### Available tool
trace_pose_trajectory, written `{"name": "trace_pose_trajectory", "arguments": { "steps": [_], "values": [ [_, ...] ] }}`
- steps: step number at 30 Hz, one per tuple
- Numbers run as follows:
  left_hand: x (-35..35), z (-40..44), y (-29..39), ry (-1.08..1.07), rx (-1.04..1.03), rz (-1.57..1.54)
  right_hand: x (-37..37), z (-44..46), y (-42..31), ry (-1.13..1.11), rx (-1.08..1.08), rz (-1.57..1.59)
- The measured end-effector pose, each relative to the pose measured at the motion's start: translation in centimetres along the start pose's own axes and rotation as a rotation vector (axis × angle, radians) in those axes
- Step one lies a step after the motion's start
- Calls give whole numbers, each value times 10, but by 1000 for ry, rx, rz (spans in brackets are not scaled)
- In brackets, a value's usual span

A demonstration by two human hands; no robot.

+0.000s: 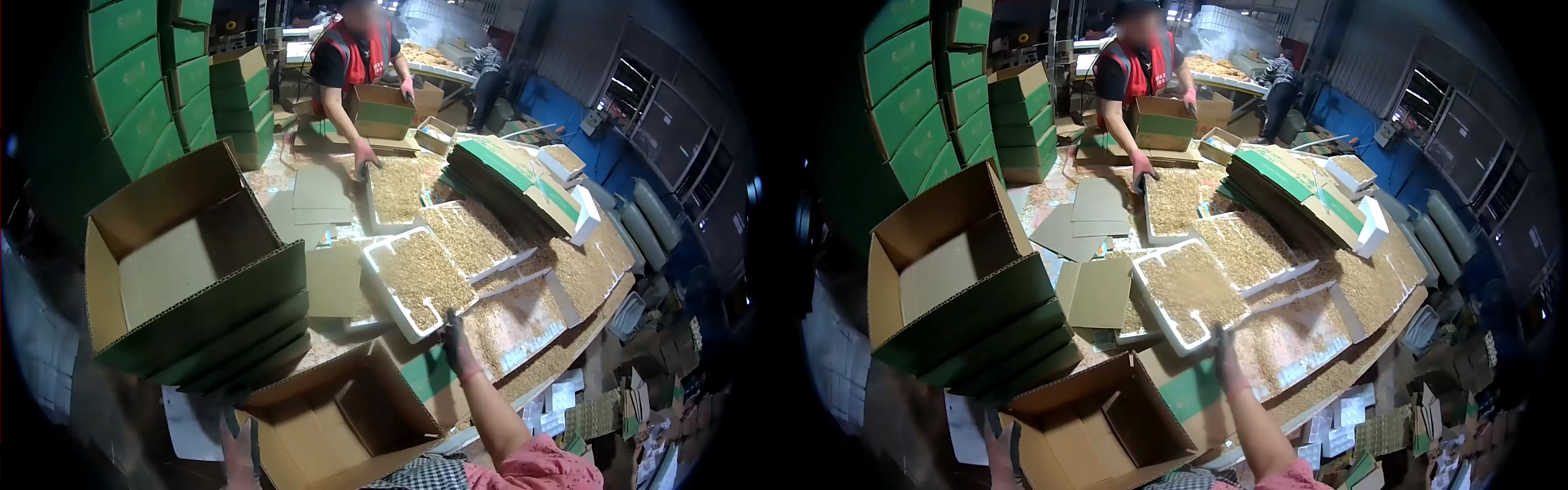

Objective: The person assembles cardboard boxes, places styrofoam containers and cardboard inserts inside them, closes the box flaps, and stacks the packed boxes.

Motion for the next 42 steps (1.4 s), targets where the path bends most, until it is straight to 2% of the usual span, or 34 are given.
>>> {"name": "trace_pose_trajectory", "arguments": {
  "steps": [2, 3, 4, 6, 7, 8, 10, 12, 14, 15, 16, 18, 19, 20, 21, 22, 23, 24, 25, 26, 27, 28, 29, 30, 32, 33, 34, 36, 38, 39, 40, 41, 42],
  "values": [
    [-7, 5, 9, -137, -203, -111, -56, -8, -29, 10, 134, 63],
    [-6, 5, 6, -253, -223, -86, -55, -2, -27, -2, 135, 67],
    [-5, 5, 6, -245, -231, -88, -51, 7, -23, -26, 128, 151],
    [5, 3, -4, -76, -137, 98, -48, 1, -36, -147, 36, 339],
    [-6, -11, 27, -141, -291, 245, -48, -4, -44, -201, -17, 428],
    [-11, -15, 32, -215, -281, 375, -52, -23, -62, -338, -127, 551],
    [-5, 4, 7, -199, -313, 289, -37, -56, -93, -338, -207, 545],
    [-19, 7, 20, -243, -359, 232, -22, -77, -126, -305, -246, 463],
    [-45, -3, 47, -312, -389, 178, 12, -81, -166, -402, 106, 81],
    [-60, -10, 60, -352, -389, 149, -13, -136, -221, -541, 699, -643],
    [-75, -13, 65, -380, -353, 103, -36, -171, -252, -670, 982, -898],
    [-97, -9, 63, -427, -259, 169, -20, -140, -253, -741, 408, -479],
    [-106, -9, 77, -402, -536, 248, -44, -153, -263, -635, 94, -369],
    [-114, -19, 90, -373, -813, 332, -60, -161, -269, -762, 84, -446],
    [-123, -37, 102, -368, -843, 392, -83, -170, -268, -736, -44, -564],
    [-131, -57, 111, -371, -794, 415, -104, -182, -260, -702, -171, -680],
    [-138, -76, 119, -412, -796, 412, -118, -185, -246, -819, -209, -632],
    [-144, -88, 123, -457, -799, 409, -124, -167, -219, -906, -156, -640],
    [-139, -88, 117, -373, -924, 505, -128, -162, -185, -909, -402, -652],
    [-131, -82, 107, -382, -934, 509, -137, -165, -169, -1036, -447, -716],
    [-118, -68, 95, -381, -830, 424, -141, -158, -147, -1130, -440, -809],
    [-107, -54, 87, -385, -729, 348, -152, -166, -130, -918, -531, -613],
    [-100, -54, 88, -375, -748, 373, -160, -159, -115, -1027, -454, -780],
    [-93, -60, 87, -370, -758, 400, -169, -151, -103, -1170, -273, -1112],
    [-83, -51, 71, -376, -474, 171, -189, -141, -64, -1354, 245, -1822],
    [-84, -60, 77, -347, -415, 205, -201, -134, -36, -1415, 566, -2152],
    [-81, -53, 74, -338, -415, 197, -206, -141, -22, -1560, 730, -2230],
    [-75, -40, 66, -312, -371, 228, -221, -146, 2, -1417, 1007, -2266],
    [-66, -31, 60, -187, -375, 315, -236, -165, -40, -1478, 898, -2220],
    [-53, -19, 49, -119, -293, 340, -252, -161, -87, -1461, 848, -1880],
    [-54, -28, 71, 15, -618, 522, -270, -126, -96, -1317, 1222, -1570],
    [-56, -38, 85, 84, -644, 553, -282, -110, -152, -1205, 943, -1622],
    [-59, -53, 102, 153, -666, 591, -300, -50, -151, -949, 880, -1620]
  ]
}}
Point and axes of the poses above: each hand's wrist, its own z-axis towards the middle knuckle, its own x-axis out of the back of the hand, y = z × x, the point moved 8 cm from there along z, towards the middle knuckle, and after that the axes turned 8 degrees about z, right-handed, at the moved point
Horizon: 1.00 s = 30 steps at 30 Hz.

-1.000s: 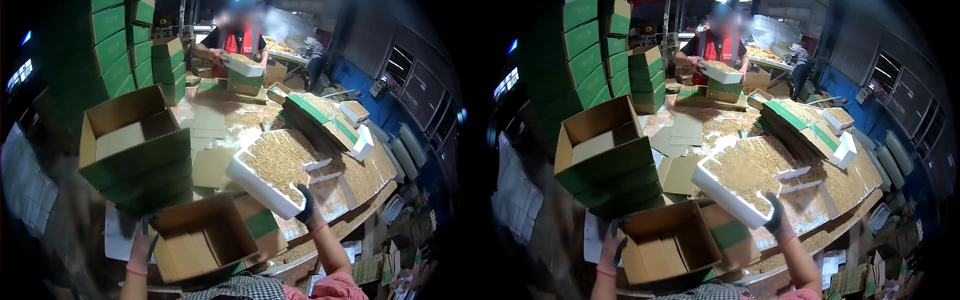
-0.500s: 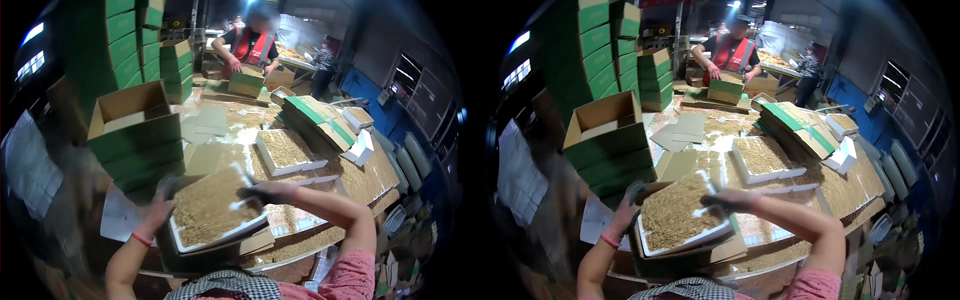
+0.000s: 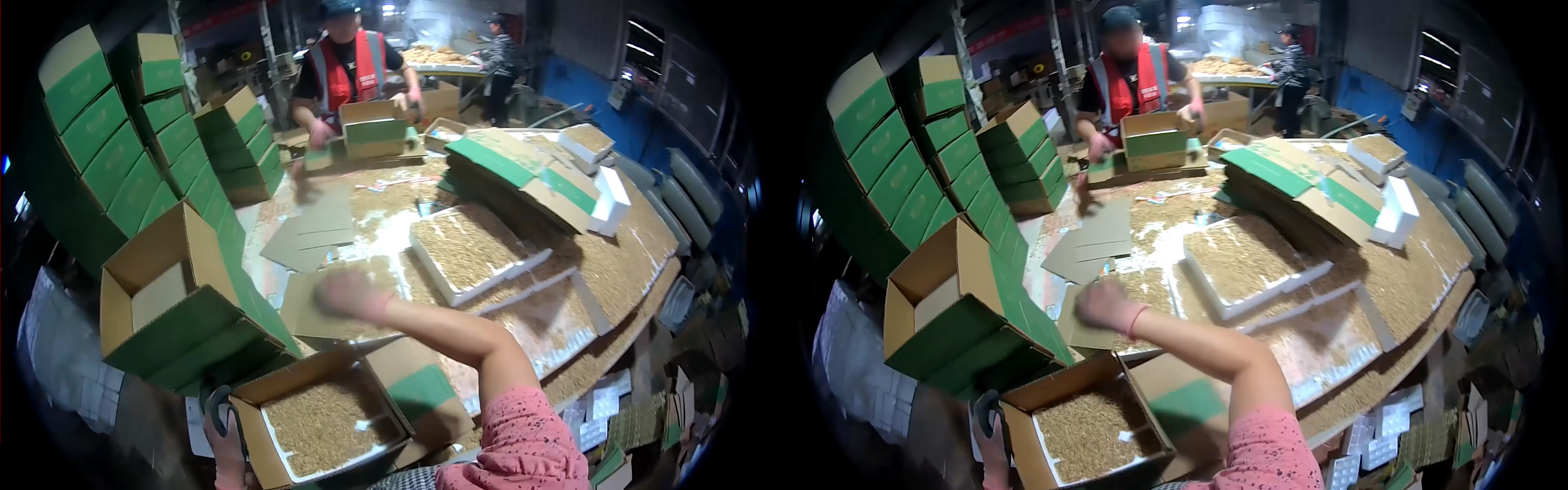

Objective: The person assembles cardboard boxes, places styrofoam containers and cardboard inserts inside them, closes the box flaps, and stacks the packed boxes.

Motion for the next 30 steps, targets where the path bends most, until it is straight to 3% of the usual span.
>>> {"name": "trace_pose_trajectory", "arguments": {
  "steps": [1, 2, 3, 4, 5, 6, 7, 9, 12, 13, 14, 15, 16, 18, 20, 21, 23, 26, 28, 30],
  "values": [
    [1, 2, 18, 13, 23, 22, -9, 34, 39, 190, -48, 88],
    [2, 4, 52, 33, -124, 56, -36, 61, 79, 372, -81, 31],
    [5, 9, 84, 51, -271, 89, -50, 74, 105, 285, -265, -19],
    [2, 15, 116, -40, -454, 157, -101, 93, 145, 59, -462, 264],
    [-3, 20, 135, -95, -548, 196, -127, 100, 159, -138, -430, 322],
    [-9, 25, 150, -156, -646, 230, -167, 122, 190, -112, -400, 458],
    [-13, 36, 156, -155, -623, 242, -126, 89, 178, 134, -414, 825],
    [-24, 46, 182, -112, -848, 235, -63, 50, 126, 349, -72, 599],
    [-60, 81, 210, -239, -881, 221, 31, -21, 72, 616, 155, 572],
    [-73, 90, 221, -188, -923, 181, 37, -23, 81, 609, 57, 611],
    [-88, 101, 226, -195, -841, 160, 42, -23, 92, 607, -45, 650],
    [-100, 111, 229, -218, -770, 90, 30, -14, 103, 698, -74, 456],
    [-111, 112, 232, -213, -778, 95, -10, 9, 127, 697, -122, 497],
    [-125, 120, 240, -215, -764, 98, -81, 38, 159, 584, -450, 499],
    [-122, 107, 257, -231, -830, 196, -128, 62, 166, 295, -555, 689],
    [-120, 102, 257, -216, -814, 365, -126, 69, 167, 312, -536, 697],
    [-103, 98, 261, -138, -905, 508, -106, 75, 126, 235, -186, 933],
    [-75, 109, 263, -20, -936, 611, 36, -2, 39, 790, 316, 431],
    [-65, 118, 267, -60, -927, 678, 120, -53, -15, 515, 439, 364],
    [-72, 138, 249, -430, -734, 617, 170, -89, -28, 637, 686, 360]
  ]
}}
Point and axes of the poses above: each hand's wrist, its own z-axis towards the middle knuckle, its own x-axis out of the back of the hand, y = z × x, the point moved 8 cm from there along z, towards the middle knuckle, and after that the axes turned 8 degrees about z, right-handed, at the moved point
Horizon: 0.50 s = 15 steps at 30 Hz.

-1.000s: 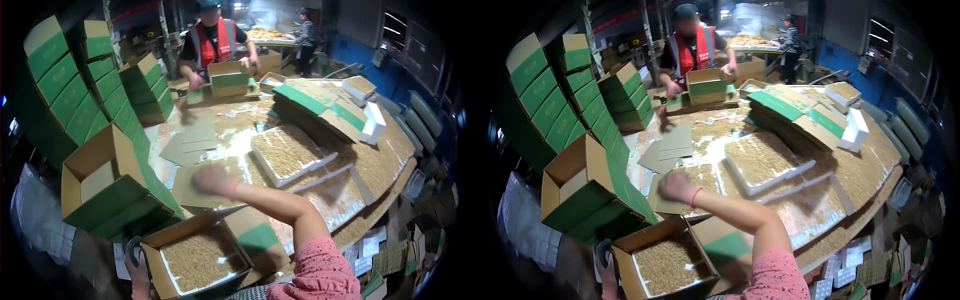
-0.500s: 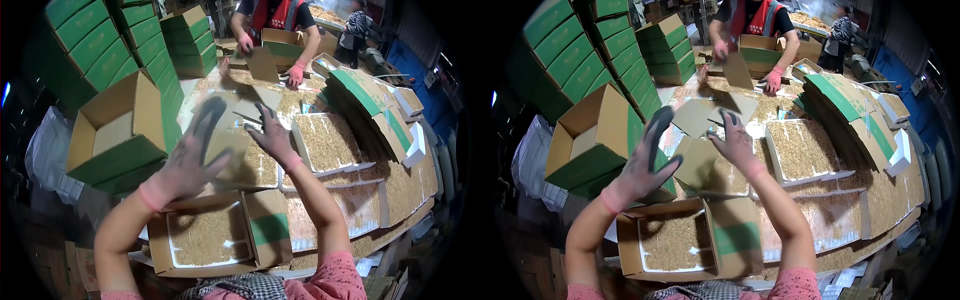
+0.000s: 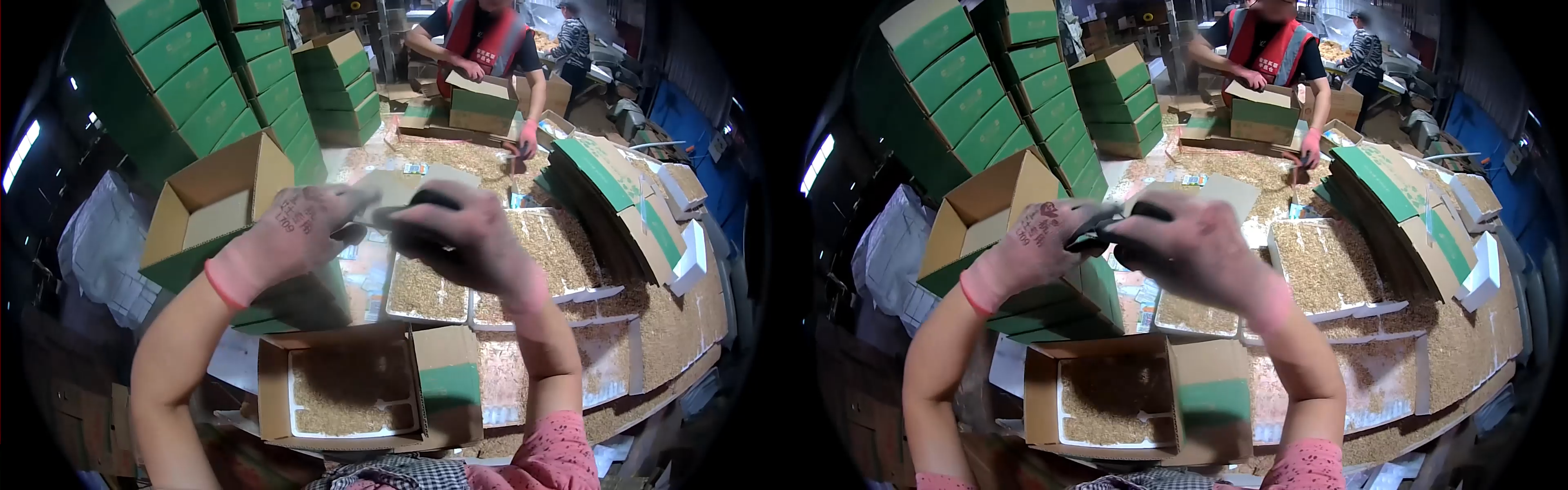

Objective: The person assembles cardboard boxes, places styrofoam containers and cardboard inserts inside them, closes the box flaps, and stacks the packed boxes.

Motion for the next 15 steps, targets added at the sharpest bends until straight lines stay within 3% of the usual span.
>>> {"name": "trace_pose_trajectory", "arguments": {
  "steps": [3, 4, 5, 6, 8, 10, 11, 13, 14, 15],
  "values": [
    [46, -37, 71, 369, -310, 441, 31, -26, 56, 171, -137, 1201],
    [56, -61, 99, 441, -376, 585, 20, -40, 109, 329, -270, 1274],
    [55, -83, 122, 382, -440, 631, 8, -57, 162, 502, -390, 1344],
    [37, -104, 138, 212, -438, 613, -17, -76, 222, 672, -527, 1098],
    [-34, -159, 158, -143, -503, 385, -113, -104, 251, 348, -810, 779],
    [-90, -189, 140, -462, -299, 207, -214, -121, 266, -49, -812, 319],
    [-112, -197, 126, -472, -290, 217, -261, -120, 263, -275, -603, 196],
    [-131, -197, 103, -266, -294, 1, -350, -126, 275, -534, -650, 86],
    [-154, -199, 100, -278, -286, 14, -372, -119, 277, -491, -560, 44],
    [-192, -204, 100, -475, -260, -33, -401, -118, 290, -403, -472, -9]
  ]
}}
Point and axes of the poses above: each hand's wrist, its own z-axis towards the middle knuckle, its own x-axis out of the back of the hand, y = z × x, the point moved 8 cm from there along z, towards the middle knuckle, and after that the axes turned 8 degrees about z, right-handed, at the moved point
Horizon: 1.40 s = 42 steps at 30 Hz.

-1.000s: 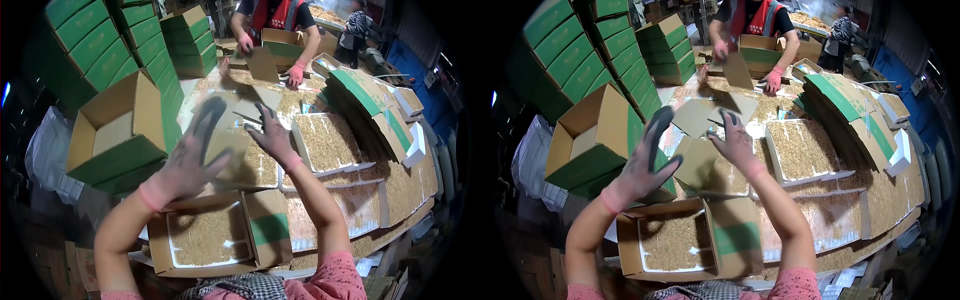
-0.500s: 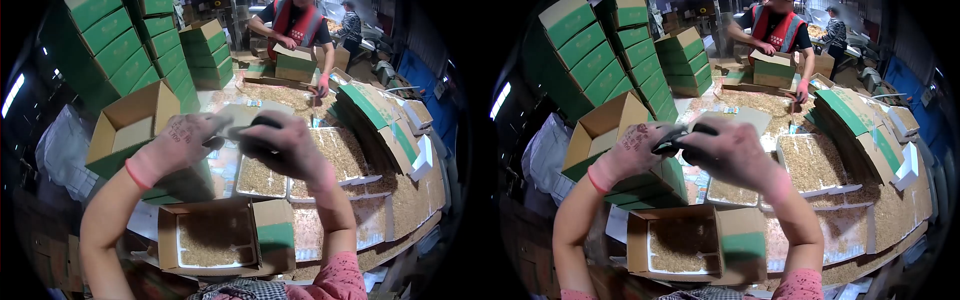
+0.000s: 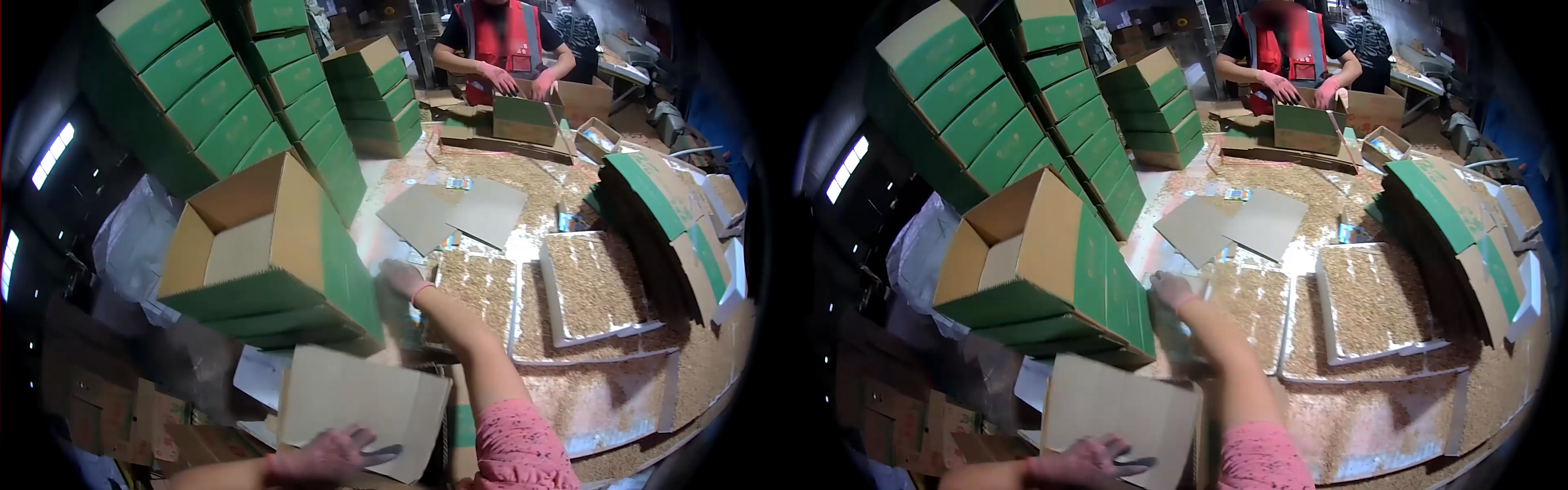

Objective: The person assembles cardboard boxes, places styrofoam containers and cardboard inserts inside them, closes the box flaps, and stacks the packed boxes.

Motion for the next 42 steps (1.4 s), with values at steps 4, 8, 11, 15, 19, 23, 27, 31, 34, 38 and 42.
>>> {"name": "trace_pose_trajectory", "arguments": {
  "steps": [4, 8, 11, 15, 19, 23, 27, 31, 34, 38, 42],
  "values": [
    [-3, 11, -15, -211, 175, -485, -44, 22, 32, 107, -116, -205],
    [24, -17, -27, -287, 284, -883, -25, -1, 22, -107, -104, -231],
    [40, -26, -40, 13, 190, -507, 61, -30, -10, -119, -322, -19],
    [-11, -31, -57, 39, 347, 169, 242, -115, -124, 552, 41, 499],
    [15, -57, -91, 122, 548, -245, 280, -223, -281, 437, 611, 137],
    [35, -130, -114, 841, 692, 336, 115, -287, -275, -681, 413, -195],
    [-110, -194, -130, 982, 602, -1868, 206, -292, -257, -84, 211, 123],
    [-160, -124, -106, 530, 545, -1573, 136, -308, -257, 55, 337, 165],
    [-119, -91, -89, 424, 833, -796, 90, -287, -287, -15, 332, 72],
    [-134, -98, -99, 576, 644, -946, 86, -343, -175, 375, -563, 787],
    [-108, -95, -94, 644, 494, -992, 63, -372, -205, 259, -575, 1018]
  ]
}}
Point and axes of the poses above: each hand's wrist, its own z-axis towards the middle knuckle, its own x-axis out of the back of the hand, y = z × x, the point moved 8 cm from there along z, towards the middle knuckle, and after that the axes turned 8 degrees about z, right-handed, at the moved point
